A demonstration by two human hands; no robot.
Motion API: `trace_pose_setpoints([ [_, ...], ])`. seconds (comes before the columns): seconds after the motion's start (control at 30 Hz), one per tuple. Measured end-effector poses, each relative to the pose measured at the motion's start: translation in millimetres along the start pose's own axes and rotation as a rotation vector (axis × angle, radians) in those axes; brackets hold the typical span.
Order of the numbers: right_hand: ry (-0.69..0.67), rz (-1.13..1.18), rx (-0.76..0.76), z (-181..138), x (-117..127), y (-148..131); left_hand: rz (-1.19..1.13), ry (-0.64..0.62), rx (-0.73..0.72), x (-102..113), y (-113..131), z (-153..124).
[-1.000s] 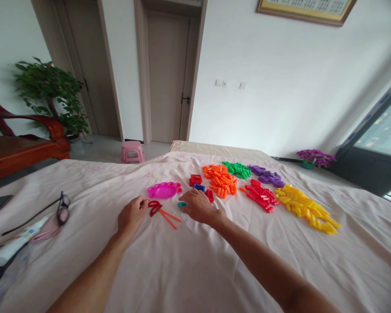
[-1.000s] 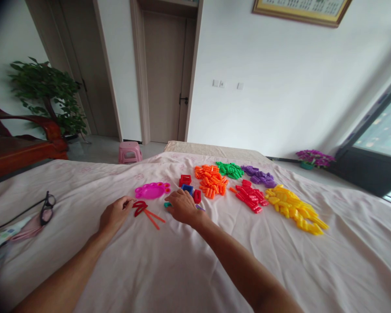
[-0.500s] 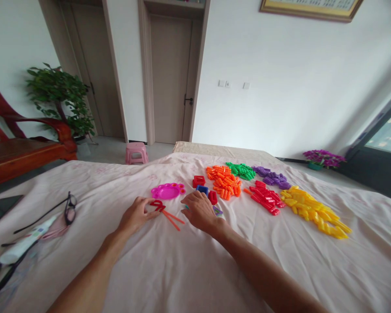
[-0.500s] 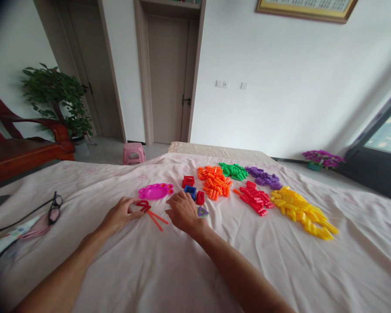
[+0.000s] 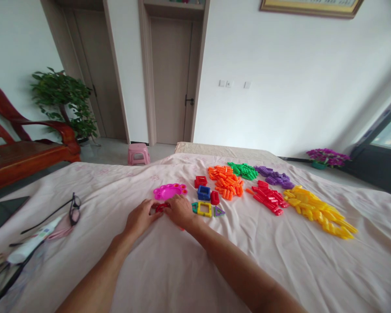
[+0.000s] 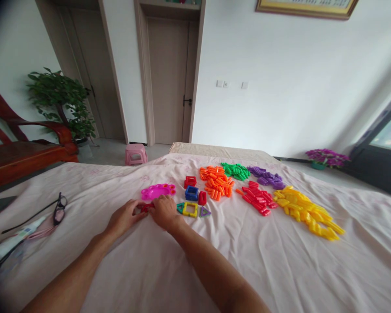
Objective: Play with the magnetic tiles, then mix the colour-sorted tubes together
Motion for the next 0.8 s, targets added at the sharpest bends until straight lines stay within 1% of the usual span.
trace_pose_setpoints([
  [0.1,-0.002,0.015,-0.002,2,-5,-1,-0.01,-0.007,0.028,0,-2,3],
  [0.33,0.088,0.094,0.061,-5,-4,-1,-0.008,-0.054,0.147,-6,-9,11],
  [0.43,0.098,0.141,0.077,-5,-7,-1,-0.043,-0.09,0.183,-6,-10,11],
  [0.53,0.1,0.172,0.1,-5,-9,-1,-0.104,-0.118,0.188,-5,-12,11],
  [0.63,0.107,0.203,0.083,-6,-9,2,-0.205,-0.115,0.191,-3,-17,13],
  [0.73,0.16,0.26,0.076,-6,-5,3,-0.29,-0.111,0.186,-5,-19,16],
  [0.8,0.188,0.319,0.098,-5,-3,1,-0.366,-0.108,0.157,-7,-16,16],
])
Point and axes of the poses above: each hand's wrist, its own z-axis towards the middle knuckle, its own x-axis out of the back of the hand, y = z × x, the point moved 10 cm from there along z, towards the middle knuckle, and after that the axes turned 12 degrees about x, right-handed, at the moved point
